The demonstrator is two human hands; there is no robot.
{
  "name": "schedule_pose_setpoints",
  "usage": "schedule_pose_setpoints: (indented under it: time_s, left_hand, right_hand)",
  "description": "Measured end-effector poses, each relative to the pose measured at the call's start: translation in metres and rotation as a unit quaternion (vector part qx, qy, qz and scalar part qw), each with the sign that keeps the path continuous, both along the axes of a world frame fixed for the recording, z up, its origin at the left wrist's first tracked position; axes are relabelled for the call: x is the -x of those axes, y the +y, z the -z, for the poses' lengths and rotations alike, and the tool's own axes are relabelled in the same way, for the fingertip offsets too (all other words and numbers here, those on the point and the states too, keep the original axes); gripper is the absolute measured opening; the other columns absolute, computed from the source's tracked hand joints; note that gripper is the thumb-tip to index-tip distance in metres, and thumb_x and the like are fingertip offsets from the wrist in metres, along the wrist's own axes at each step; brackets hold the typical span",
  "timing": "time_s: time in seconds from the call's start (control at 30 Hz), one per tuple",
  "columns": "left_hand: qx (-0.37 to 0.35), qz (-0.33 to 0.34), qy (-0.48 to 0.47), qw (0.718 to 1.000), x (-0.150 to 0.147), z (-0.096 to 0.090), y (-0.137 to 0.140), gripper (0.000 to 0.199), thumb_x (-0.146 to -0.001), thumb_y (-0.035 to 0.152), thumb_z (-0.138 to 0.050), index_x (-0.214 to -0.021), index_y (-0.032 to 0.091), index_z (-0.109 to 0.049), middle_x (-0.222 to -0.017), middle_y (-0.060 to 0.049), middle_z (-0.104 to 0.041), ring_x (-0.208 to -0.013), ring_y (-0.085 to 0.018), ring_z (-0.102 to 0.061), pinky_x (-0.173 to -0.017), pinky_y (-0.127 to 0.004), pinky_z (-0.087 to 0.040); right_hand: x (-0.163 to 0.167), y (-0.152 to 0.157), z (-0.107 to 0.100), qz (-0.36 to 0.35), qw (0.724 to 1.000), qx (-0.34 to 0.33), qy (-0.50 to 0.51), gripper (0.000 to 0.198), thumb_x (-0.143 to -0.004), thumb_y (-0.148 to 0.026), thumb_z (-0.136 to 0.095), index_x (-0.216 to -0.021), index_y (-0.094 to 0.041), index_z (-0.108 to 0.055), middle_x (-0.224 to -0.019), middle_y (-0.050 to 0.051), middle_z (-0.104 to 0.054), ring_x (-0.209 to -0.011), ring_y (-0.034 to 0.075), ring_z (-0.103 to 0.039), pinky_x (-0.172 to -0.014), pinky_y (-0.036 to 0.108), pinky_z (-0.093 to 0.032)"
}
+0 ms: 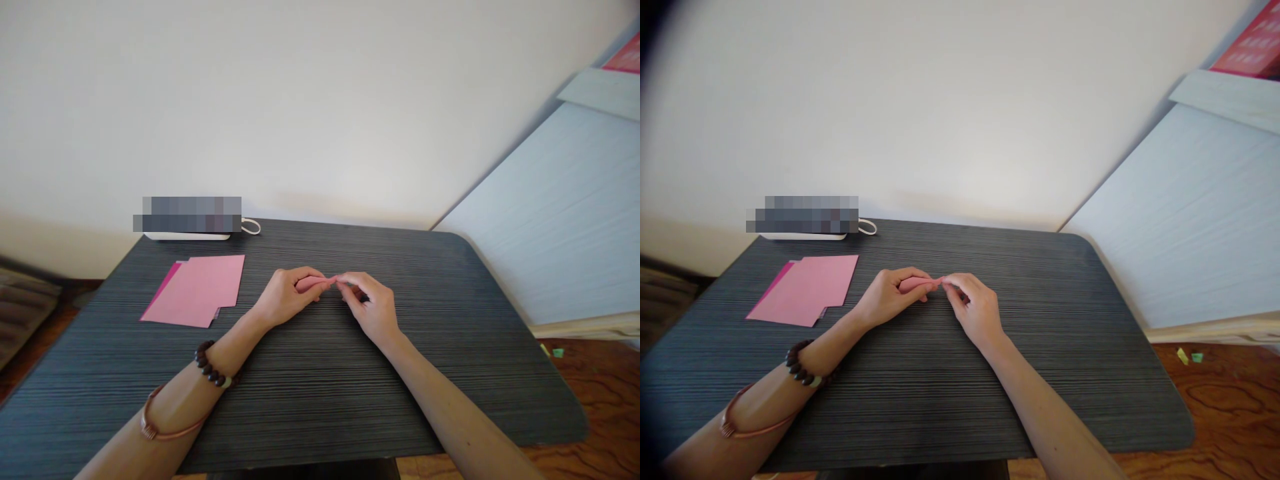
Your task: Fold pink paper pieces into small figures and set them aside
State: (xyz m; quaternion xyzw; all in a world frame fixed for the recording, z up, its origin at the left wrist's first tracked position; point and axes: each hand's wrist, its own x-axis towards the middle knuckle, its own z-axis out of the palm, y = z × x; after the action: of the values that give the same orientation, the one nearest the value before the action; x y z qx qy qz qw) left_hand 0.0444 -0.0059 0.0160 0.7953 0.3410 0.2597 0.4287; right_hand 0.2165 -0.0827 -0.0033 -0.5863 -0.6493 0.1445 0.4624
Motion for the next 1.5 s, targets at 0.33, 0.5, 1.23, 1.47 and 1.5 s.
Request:
schedule_pose_setpoints:
  time_s: [0.33,0.5,1.23,1.47,1.5]
  left_hand:
    - [-0.033,0.006,0.006,0.999,0.0001,-0.0006,-0.0004,0.026,-0.083,0.041,-0.053,-0.093,0.021,-0.067,-0.092,0.0,-0.07,-0.082,-0.016,-0.064,-0.074,-0.024,-0.048]
    - [-0.048,0.036,0.0,0.998,0.0003,0.003,-0.0003,0.021,-0.085,0.033,-0.052,-0.094,0.021,-0.068,-0.091,0.001,-0.07,-0.08,-0.014,-0.064,-0.073,-0.021,-0.048]
    - [-0.074,0.058,-0.038,0.995,-0.001,0.0089,0.0009,0.016,-0.083,0.022,-0.054,-0.091,0.018,-0.067,-0.091,-0.002,-0.068,-0.083,-0.013,-0.063,-0.073,-0.02,-0.05]
    - [-0.05,0.023,-0.014,0.998,0.0005,0.0044,-0.0009,0.018,-0.083,0.031,-0.056,-0.088,0.019,-0.069,-0.088,0.0,-0.07,-0.08,-0.013,-0.064,-0.074,-0.02,-0.048]
    - [-0.04,0.019,-0.013,0.999,0.0007,0.0036,-0.0012,0.02,-0.083,0.033,-0.056,-0.089,0.019,-0.069,-0.088,0.0,-0.071,-0.08,-0.013,-0.065,-0.074,-0.02,-0.048]
  right_hand:
    - [-0.0006,0.0005,0.0009,-0.001,1.0,0.003,0.008,0.012,-0.085,-0.028,-0.055,-0.092,-0.025,-0.064,-0.101,0.002,-0.066,-0.069,0.012,-0.062,-0.058,0.027,-0.051]
    - [-0.0011,0.0004,-0.0004,-0.023,0.999,0.021,0.013,0.011,-0.086,-0.027,-0.053,-0.089,-0.024,-0.063,-0.114,0.003,-0.061,-0.069,0.011,-0.061,-0.059,0.027,-0.05]
    - [-0.0015,0.0013,-0.0016,-0.053,0.998,0.012,0.022,0.01,-0.086,-0.027,-0.055,-0.088,-0.022,-0.063,-0.105,0.003,-0.061,-0.071,0.011,-0.059,-0.06,0.025,-0.048]
    - [-0.0002,0.0019,-0.0018,-0.003,0.997,0.037,0.062,0.015,-0.082,-0.033,-0.06,-0.092,-0.022,-0.061,-0.086,0.001,-0.064,-0.059,0.01,-0.054,-0.057,0.025,-0.045]
    - [0.0001,0.0021,-0.0017,0.006,0.996,0.046,0.07,0.018,-0.081,-0.034,-0.062,-0.093,-0.022,-0.06,-0.082,0.0,-0.064,-0.058,0.01,-0.053,-0.057,0.025,-0.045]
